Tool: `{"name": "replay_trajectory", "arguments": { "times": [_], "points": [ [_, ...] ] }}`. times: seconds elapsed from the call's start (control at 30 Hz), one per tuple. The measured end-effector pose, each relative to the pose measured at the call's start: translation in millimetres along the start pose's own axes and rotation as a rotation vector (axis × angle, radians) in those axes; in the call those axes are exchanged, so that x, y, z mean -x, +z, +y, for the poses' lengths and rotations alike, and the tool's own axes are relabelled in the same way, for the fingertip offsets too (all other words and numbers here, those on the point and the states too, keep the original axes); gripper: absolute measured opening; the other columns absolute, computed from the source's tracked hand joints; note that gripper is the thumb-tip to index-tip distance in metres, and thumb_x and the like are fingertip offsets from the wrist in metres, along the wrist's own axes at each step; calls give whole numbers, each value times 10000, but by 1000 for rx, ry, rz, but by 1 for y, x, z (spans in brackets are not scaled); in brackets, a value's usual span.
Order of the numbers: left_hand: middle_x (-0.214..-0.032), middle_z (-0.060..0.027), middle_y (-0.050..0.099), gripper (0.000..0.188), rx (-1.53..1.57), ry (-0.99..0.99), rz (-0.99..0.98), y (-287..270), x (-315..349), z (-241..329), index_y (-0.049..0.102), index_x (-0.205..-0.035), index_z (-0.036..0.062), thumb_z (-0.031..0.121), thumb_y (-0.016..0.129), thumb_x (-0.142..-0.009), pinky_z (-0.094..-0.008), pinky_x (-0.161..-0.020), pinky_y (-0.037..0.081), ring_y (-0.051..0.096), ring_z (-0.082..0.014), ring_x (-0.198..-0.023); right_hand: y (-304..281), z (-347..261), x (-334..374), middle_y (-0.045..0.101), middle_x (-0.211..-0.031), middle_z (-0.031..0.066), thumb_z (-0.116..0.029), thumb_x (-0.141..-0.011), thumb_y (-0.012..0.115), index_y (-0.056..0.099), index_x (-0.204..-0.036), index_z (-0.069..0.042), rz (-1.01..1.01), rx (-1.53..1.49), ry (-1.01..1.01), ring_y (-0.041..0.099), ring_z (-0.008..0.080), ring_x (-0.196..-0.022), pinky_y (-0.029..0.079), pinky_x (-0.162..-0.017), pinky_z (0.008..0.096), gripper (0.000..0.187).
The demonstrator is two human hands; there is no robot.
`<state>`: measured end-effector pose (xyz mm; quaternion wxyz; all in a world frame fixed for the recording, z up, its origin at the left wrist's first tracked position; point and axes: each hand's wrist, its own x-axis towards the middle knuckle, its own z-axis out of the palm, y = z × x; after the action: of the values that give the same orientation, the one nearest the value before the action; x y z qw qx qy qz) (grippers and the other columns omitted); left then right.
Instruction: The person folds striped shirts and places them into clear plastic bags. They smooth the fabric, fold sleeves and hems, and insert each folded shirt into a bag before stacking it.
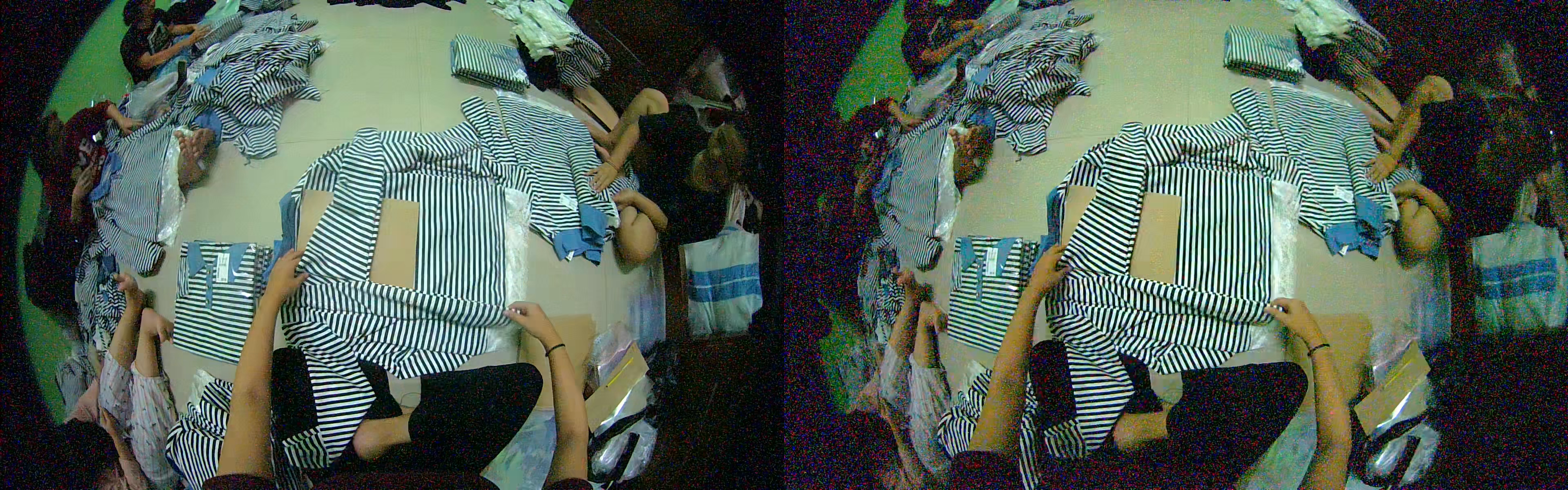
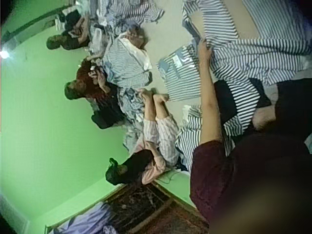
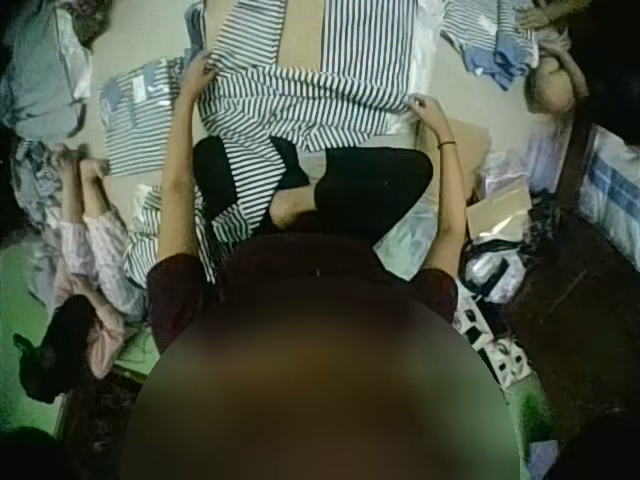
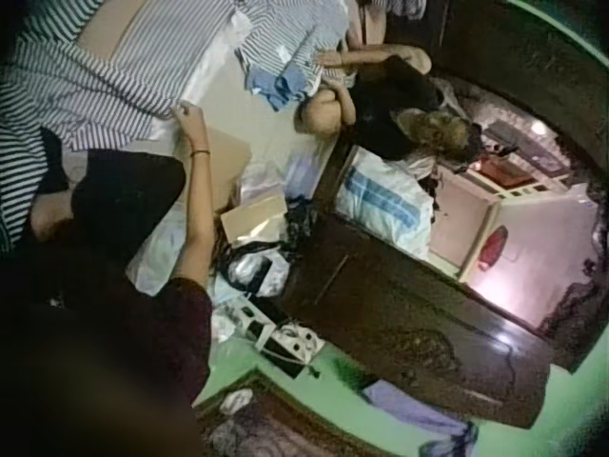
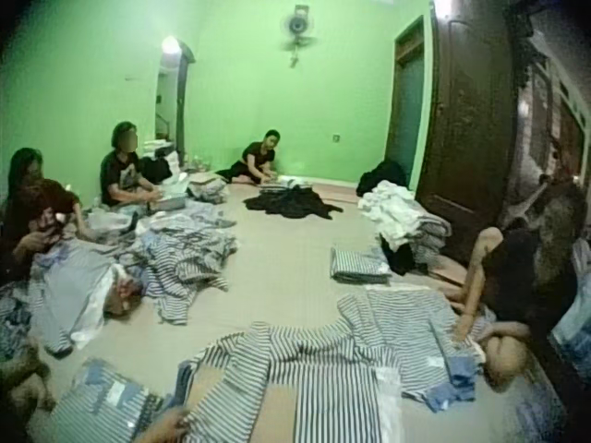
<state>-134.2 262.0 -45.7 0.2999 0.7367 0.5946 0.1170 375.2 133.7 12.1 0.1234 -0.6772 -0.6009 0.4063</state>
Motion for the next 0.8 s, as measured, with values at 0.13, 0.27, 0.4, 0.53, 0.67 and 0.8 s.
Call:
{"name": "replay_trajectory", "arguments": {
  "times": [0.13,0.27,0.4,0.53,0.67,0.8],
  "points": [
    [-1111,-105,451,401,-353,-69,248,23,8,25,478,-1015,20,54,526,-618,-449,-903,259,376,-253,-1079,-3,2,-13,506,-628,46,-264,-727,572,552,-737,9,-44,-58,23,433,121,-603,374,-577,270,274],
    [-1002,-103,494,354,-379,-69,508,43,7,32,483,-972,15,29,514,-620,-383,-852,309,421,-244,-1004,-3,13,-24,540,-815,54,-242,-698,611,513,-941,-21,-64,-145,59,446,118,-746,365,-685,259,343],
    [-880,-99,498,289,-375,-106,596,42,6,20,484,-885,16,-32,482,-600,-351,-765,338,445,-257,-879,-3,28,-33,553,-787,78,-198,-674,635,526,-906,-15,133,-146,121,477,135,-732,381,-682,266,315],
    [-769,-101,464,208,-460,-21,608,36,0,12,459,-787,30,-40,462,-591,-354,-684,335,440,-266,-787,0,27,-31,538,-800,151,-113,-652,614,522,-859,-13,329,34,180,523,262,-770,406,-708,333,247],
    [-735,-131,442,166,-134,-24,691,31,2,14,443,-768,33,-42,449,-620,-374,-674,333,435,-290,-737,8,7,-10,505,-923,145,-69,-660,541,496,-915,-31,628,628,-253,488,301,-837,403,-726,358,262],
    [-727,-140,427,134,-382,391,503,15,33,17,438,-741,46,87,507,-634,-377,-661,348,424,-300,-718,17,-6,0,492,-951,129,-126,-645,579,470,-992,-58,128,481,-442,483,292,-854,407,-731,373,370]
  ]
}}
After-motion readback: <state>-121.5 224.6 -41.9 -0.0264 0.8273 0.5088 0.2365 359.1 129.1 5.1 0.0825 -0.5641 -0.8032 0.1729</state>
